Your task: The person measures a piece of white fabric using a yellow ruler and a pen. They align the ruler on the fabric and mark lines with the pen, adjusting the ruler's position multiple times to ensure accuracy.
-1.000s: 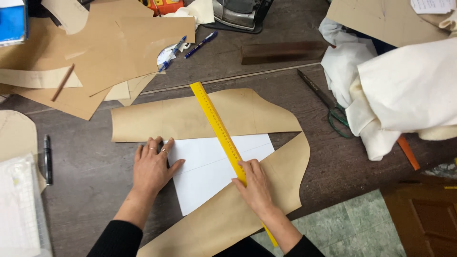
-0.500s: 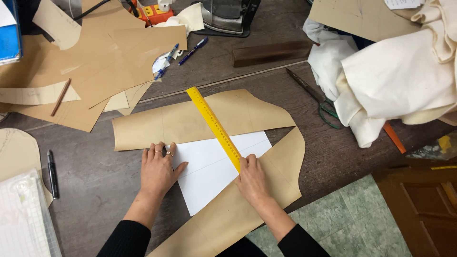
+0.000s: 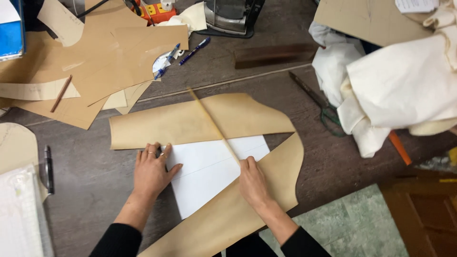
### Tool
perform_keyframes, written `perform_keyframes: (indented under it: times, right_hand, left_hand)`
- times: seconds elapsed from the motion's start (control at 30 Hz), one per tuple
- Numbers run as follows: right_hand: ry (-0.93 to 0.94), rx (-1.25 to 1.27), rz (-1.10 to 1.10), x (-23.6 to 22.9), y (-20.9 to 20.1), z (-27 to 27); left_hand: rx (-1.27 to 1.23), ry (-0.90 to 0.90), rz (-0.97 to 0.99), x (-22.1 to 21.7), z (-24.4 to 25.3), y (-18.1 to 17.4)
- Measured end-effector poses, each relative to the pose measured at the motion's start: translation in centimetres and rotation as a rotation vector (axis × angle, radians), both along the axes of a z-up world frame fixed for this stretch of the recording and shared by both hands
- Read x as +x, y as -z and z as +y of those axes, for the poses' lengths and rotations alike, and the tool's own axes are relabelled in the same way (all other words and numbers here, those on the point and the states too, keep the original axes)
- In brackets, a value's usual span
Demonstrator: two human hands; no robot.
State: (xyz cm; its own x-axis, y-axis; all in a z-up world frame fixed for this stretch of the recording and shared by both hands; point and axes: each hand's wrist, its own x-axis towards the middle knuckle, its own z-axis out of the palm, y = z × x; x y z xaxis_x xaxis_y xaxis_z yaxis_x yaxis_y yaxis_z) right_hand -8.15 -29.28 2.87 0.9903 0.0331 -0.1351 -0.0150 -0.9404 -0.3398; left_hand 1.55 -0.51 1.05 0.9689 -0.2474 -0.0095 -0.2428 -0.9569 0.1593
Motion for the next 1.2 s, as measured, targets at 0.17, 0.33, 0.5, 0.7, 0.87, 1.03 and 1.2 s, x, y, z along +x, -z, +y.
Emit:
perform_keyframes:
  times: [0.17,0.33,0.5,0.7,0.87,1.03,1.2]
  right_hand:
    - [-0.077,0.144,-0.151,0.4,-3.9,-6.7]
    - [-0.134,0.391,-0.203,2.0,-7.0,-16.8]
    - [-0.265,0.337,-0.162,4.1,-7.1,-20.8]
    - [-0.536,0.290,-0.233,6.7,-5.3,-17.2]
    - [-0.586,0.274,-0.135,7.2,-3.4,-14.1]
    - [-0.598,0.260,-0.197,6.1,-1.0,-14.6]
    - [-0.496,0.243,-0.298,5.2,1.0,-16.7]
  left_hand:
    - [0.003,-0.038,0.020,0.1,0.2,0.7]
    - [-0.016,-0.055,0.059,0.3,0.1,0.5]
    - [0.002,-0.064,0.094,0.3,0.3,0.5]
    - [0.011,-0.066,0.087,0.3,0.1,0.3]
    - [0.029,-0.062,0.093,0.5,0.6,1.0]
    - [0.031,-0.067,0.078,0.3,0.4,0.7]
    - [0.033,-0.064,0.054,0.2,-0.3,0.2]
